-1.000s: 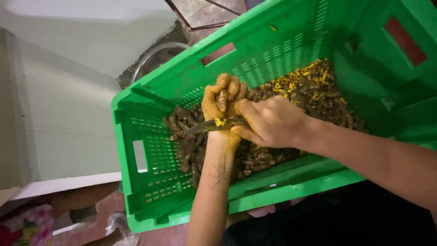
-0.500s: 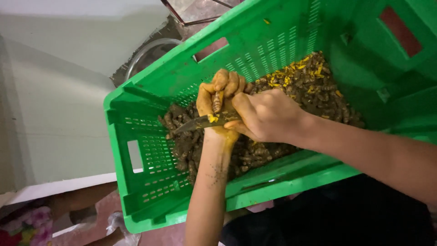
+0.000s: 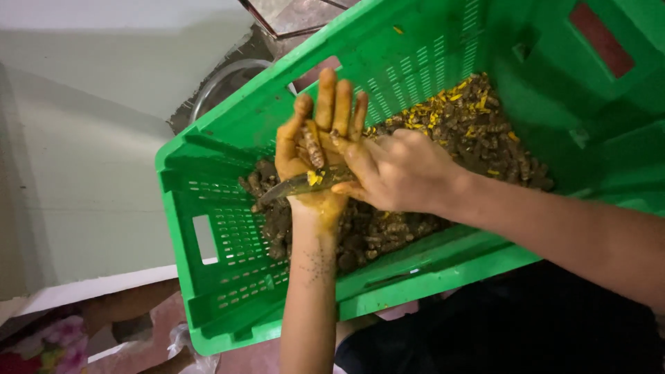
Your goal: Peeling the skin off turmeric roots using a knife inside a plastic crate
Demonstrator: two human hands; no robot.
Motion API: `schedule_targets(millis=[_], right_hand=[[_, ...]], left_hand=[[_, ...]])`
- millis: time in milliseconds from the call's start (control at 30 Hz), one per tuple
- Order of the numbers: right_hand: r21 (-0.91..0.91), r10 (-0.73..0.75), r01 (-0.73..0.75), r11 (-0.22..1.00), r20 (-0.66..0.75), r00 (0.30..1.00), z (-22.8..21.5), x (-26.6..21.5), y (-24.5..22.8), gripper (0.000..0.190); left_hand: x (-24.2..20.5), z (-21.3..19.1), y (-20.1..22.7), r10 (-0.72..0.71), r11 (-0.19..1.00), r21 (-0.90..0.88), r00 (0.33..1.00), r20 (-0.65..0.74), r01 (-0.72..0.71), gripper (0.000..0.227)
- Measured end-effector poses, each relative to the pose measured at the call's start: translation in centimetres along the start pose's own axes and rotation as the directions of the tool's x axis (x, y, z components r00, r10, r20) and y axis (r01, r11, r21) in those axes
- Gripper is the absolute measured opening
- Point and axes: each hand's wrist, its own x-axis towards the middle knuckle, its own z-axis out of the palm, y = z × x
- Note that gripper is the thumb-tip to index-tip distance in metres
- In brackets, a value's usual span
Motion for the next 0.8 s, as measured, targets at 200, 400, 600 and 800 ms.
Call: schedule_targets(millis=[200, 400, 600, 800], right_hand=[[0.018, -0.011, 0.011, 1.000, -0.005, 1.000, 0.0, 0.0, 0.4, 0.048], [0.065, -0.042, 0.041, 0.997, 0.015, 0.999, -0.1, -0.1, 0.4, 0.051], [0.095, -0.085, 0.084, 0.992, 0.002, 0.996, 0.1, -0.1, 0.5, 0.053], [0.046, -0.080, 0.080, 0.996, -0.009, 0.997, -0.1, -0.2, 0.4, 0.055]], left_hand=[[0.1, -2.1, 0.2, 0.001, 1.000, 0.015, 0.999, -0.050, 0.000, 0.015], [-0.1, -2.8, 0.3, -0.042, 0.995, -0.089, 0.999, 0.009, 0.043, 0.021], [0.0, -2.6, 0.0, -0.032, 0.998, -0.060, 0.999, 0.003, 0.032, 0.015], [0.1, -0.7, -0.4, -0.026, 1.000, 0.004, 1.000, -0.012, 0.026, 0.009]])
